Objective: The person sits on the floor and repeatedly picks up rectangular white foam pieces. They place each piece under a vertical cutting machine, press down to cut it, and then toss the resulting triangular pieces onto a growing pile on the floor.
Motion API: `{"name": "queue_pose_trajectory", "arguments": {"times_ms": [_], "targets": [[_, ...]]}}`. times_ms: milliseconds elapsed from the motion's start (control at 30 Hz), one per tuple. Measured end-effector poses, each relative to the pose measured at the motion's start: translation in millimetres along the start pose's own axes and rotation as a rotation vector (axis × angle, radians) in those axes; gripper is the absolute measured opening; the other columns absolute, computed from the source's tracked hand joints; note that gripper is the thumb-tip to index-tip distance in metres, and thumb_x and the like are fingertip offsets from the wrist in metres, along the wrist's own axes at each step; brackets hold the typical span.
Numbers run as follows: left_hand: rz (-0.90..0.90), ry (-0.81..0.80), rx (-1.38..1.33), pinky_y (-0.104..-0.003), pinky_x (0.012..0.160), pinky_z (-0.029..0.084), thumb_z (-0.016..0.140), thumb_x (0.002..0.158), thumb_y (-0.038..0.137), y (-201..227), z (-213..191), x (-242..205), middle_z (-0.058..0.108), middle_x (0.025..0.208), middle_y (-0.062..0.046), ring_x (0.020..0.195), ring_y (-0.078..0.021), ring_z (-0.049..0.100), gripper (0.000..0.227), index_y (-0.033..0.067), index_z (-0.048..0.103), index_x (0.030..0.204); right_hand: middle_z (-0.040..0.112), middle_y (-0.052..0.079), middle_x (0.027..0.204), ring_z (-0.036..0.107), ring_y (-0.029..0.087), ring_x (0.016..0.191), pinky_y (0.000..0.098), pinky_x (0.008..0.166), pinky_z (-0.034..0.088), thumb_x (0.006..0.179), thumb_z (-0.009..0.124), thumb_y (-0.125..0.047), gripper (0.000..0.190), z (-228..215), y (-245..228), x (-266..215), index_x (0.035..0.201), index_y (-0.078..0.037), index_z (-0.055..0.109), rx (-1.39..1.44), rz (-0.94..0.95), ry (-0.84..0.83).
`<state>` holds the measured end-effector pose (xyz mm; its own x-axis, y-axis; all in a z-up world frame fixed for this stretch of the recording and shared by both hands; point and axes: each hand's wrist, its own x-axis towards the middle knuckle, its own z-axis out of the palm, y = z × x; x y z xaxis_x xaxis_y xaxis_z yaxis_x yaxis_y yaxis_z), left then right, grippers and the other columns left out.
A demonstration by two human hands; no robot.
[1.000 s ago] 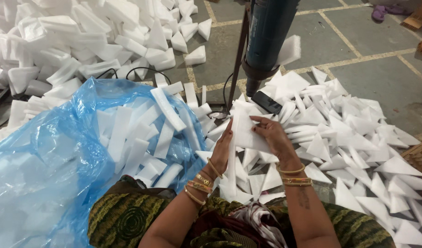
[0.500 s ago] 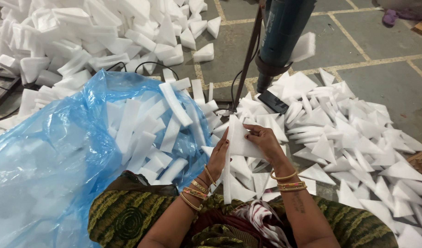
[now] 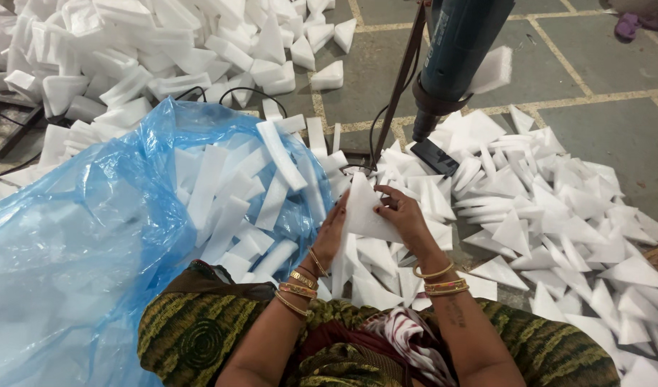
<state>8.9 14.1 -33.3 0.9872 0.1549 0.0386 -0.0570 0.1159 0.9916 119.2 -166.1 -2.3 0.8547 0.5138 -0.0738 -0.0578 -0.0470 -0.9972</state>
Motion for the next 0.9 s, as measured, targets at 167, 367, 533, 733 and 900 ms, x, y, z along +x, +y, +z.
{"name": "queue_pose_trajectory", "arguments": {"times_ms": [167,367,533,733,900], "targets": [[-0.325,0.307,-0.123,-0.044,0.115,0.034,0.033,0.106,0.046,-17.2,-33.9,15.5,0.039,0.158,-0.018,0.144,-0.0274,0.038,0.062,0.0202,0.029,0.162,0.075,0.006,0.114,0.063,0.024,0.12,0.0424,0.111,0.04,0.085,0.074,0.003,0.036,16.3,1.6,-12.1,0.118,-0.01,0.069,-0.285,-0.445,-0.042],[-0.232,0.203,-0.704,-0.045,0.093,0.055,0.057,0.098,0.054,-25.3,-63.2,36.2,0.065,0.126,-0.02,0.115,-0.0328,0.061,0.074,0.0021,0.045,0.15,0.057,0.01,0.118,0.047,0.035,0.134,0.0558,0.12,0.031,0.074,0.078,0.003,0.022,46.1,2.1,-30.0,0.089,-0.013,0.074,-0.848,-0.936,-0.062],[-0.004,0.293,-0.628,-0.041,0.089,0.055,0.065,0.098,0.041,-9.8,-70.3,43.5,0.064,0.123,-0.015,0.104,-0.0243,0.059,0.066,0.0074,0.046,0.151,0.053,0.015,0.127,0.044,0.042,0.136,0.0514,0.114,0.04,0.082,0.075,0.0,0.025,44.1,38.0,-30.8,0.104,-0.011,0.068,-0.805,-0.964,0.062],[0.038,0.344,-0.612,-0.036,0.09,0.056,0.056,0.1,0.042,15.4,-72.4,37.3,0.065,0.124,-0.009,0.103,-0.0197,0.062,0.06,0.0084,0.046,0.148,0.057,0.011,0.134,0.052,0.034,0.132,0.0466,0.112,0.046,0.086,0.08,-0.019,0.047,-8.2,155.6,18.3,0.127,-0.013,0.059,-0.907,-0.368,0.101],[0.058,0.356,-0.617,-0.033,0.077,0.055,0.055,0.103,0.043,11.1,-63.3,38.8,0.065,0.116,-0.011,0.092,-0.016,0.059,0.058,0.0065,0.049,0.148,0.024,0.023,0.161,0.028,0.042,0.142,0.0532,0.114,0.03,0.083,0.089,-0.033,0.094,-5.7,200.2,-0.5,0.153,-0.015,0.029,-1.047,0.072,-0.241]]}}
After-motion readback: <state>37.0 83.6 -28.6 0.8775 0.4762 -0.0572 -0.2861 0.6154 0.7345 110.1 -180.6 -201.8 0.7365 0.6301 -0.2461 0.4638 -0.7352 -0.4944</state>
